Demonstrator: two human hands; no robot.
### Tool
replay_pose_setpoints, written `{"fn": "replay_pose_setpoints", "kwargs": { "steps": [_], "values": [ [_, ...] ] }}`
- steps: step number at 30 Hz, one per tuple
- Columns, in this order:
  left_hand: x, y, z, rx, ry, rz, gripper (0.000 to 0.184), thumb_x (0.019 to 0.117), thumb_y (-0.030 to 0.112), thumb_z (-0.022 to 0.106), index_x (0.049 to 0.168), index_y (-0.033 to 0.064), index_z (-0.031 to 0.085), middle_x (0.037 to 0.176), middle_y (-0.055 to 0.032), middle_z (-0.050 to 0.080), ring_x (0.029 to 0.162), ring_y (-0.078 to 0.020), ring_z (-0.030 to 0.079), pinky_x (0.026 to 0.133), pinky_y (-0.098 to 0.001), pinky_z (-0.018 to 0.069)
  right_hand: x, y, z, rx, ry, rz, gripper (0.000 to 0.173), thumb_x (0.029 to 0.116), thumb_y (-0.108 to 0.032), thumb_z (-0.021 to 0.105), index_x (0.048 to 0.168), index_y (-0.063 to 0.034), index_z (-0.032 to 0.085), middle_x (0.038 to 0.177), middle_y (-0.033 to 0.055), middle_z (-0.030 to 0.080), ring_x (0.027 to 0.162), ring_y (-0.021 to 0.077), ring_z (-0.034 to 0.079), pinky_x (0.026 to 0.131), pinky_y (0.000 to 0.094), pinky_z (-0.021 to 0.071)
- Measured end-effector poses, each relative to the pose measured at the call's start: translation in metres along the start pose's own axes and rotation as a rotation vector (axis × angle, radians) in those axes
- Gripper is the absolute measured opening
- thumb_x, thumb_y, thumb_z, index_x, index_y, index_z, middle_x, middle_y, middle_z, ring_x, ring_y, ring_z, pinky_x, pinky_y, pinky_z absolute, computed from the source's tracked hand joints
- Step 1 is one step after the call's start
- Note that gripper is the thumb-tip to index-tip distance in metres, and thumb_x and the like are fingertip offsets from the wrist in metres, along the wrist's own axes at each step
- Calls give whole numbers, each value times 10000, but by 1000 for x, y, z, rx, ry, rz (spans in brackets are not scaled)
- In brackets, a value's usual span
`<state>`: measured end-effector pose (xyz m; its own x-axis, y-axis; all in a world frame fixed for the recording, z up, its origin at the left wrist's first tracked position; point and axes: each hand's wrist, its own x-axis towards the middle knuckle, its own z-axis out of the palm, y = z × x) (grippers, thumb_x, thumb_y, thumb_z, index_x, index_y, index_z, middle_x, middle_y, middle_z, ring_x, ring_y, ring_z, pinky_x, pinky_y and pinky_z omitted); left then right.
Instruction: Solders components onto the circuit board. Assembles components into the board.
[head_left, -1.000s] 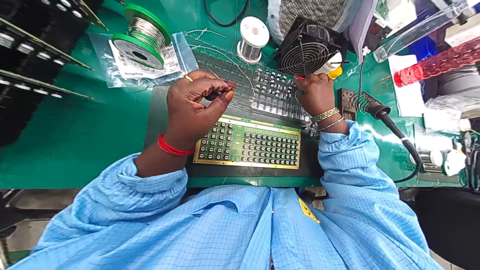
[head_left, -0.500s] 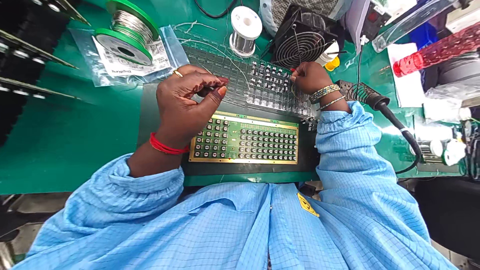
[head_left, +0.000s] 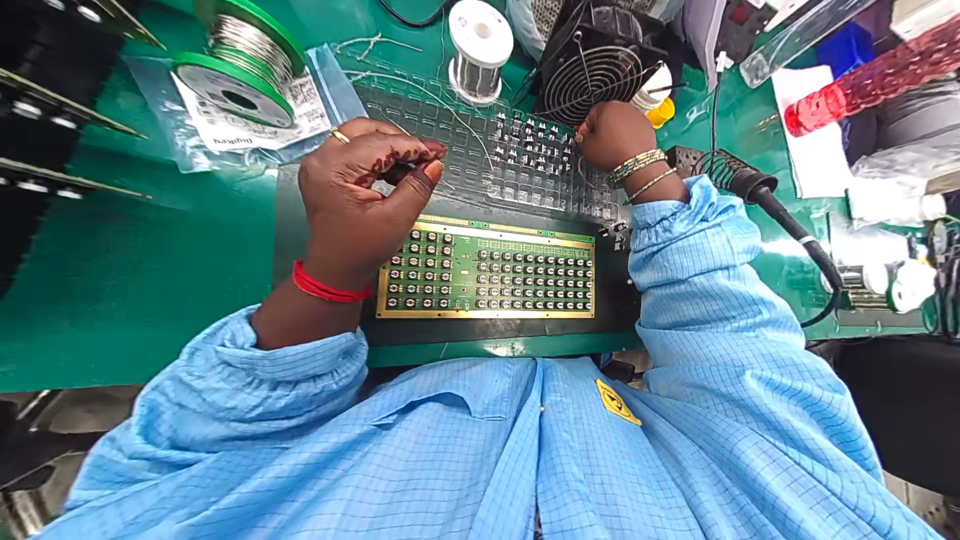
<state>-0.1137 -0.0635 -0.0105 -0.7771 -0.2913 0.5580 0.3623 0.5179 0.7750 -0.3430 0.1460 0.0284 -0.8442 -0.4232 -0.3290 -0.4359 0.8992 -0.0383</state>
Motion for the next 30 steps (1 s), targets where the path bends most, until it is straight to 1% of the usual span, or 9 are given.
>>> {"fn": "replay_pose_setpoints", "kwargs": {
  "steps": [5, 8, 12, 14, 16, 19, 21, 23, 30],
  "values": [
    [0, -1, 0, -9, -6, 9, 208, 971, 109, 648, 1039, -76, 713, 1065, -106, 665, 894, 15, 624, 811, -133, 522, -28, 10, 1, 19, 131, -34, 286, 1043, -162, 515, 1199, 35, 651, 1249, 269, 645, 1168, 457, 633, 926, 655, 481],
    [0, -1, 0, -13, 1, 22, 201, 967, 107, 651, 1037, -71, 713, 1062, -95, 668, 902, 21, 620, 813, -130, 517, -61, 37, -2, 65, 166, -22, 269, 1043, -160, 522, 1124, 51, 668, 1155, 288, 660, 1097, 483, 641, 885, 684, 476],
    [0, 0, 1, -32, -14, 7, 201, 969, 104, 645, 1040, -71, 711, 1065, -95, 662, 899, 27, 620, 817, -126, 520, -95, 70, 10, 20, 9, 69, 255, 1031, -174, 556, 1096, 33, 690, 1062, 313, 682, 1041, 540, 643, 826, 751, 453],
    [0, 1, 1, -40, -8, -6, 188, 966, 96, 645, 1031, -66, 716, 1064, -94, 660, 896, 24, 623, 813, -129, 525, -101, 80, 17, 42, 5, 74, 230, 1011, -196, 610, 1047, -1, 726, 1010, 277, 706, 996, 516, 661, 802, 747, 459],
    [-1, 1, 2, -34, -3, -9, 179, 964, 86, 647, 1027, -65, 720, 1056, -104, 662, 887, 13, 623, 807, -136, 524, -102, 83, 23, 94, 101, 21, 206, 991, -220, 667, 1013, -35, 753, 978, 226, 726, 948, 453, 683, 796, 705, 477],
    [-1, 3, 2, -14, 8, -19, 177, 967, 89, 646, 1031, -55, 727, 1051, -108, 660, 872, 10, 618, 791, -130, 519, -95, 67, 27, 169, 276, -134, 206, 996, -194, 654, 1065, -44, 779, 1079, 201, 739, 1001, 397, 702, 865, 645, 507],
    [-1, 1, 1, -5, 19, -12, 183, 971, 99, 645, 1031, -52, 729, 1050, -112, 668, 866, 8, 624, 786, -136, 523, -83, 51, 32, 190, 364, -279, 203, 991, -149, 638, 1078, -40, 784, 1087, 208, 739, 1004, 395, 709, 871, 614, 523],
    [-3, 4, -1, 8, 1, -25, 172, 972, 75, 642, 1055, -54, 719, 1064, -111, 645, 869, 6, 613, 796, -126, 513, -71, 34, 35, 177, 370, -345, 220, 1000, -164, 620, 1071, -39, 786, 1076, 206, 741, 1010, 397, 710, 872, 599, 529],
    [-1, 1, 0, -37, 17, 8, 174, 960, 79, 655, 1021, -73, 712, 1054, -106, 668, 885, 15, 628, 815, -136, 528, -60, -22, 29, -31, 194, -72, 297, 1017, -197, 523, 972, -4, 744, 1024, 241, 728, 1007, 442, 699, 779, 643, 504]
  ]
}}
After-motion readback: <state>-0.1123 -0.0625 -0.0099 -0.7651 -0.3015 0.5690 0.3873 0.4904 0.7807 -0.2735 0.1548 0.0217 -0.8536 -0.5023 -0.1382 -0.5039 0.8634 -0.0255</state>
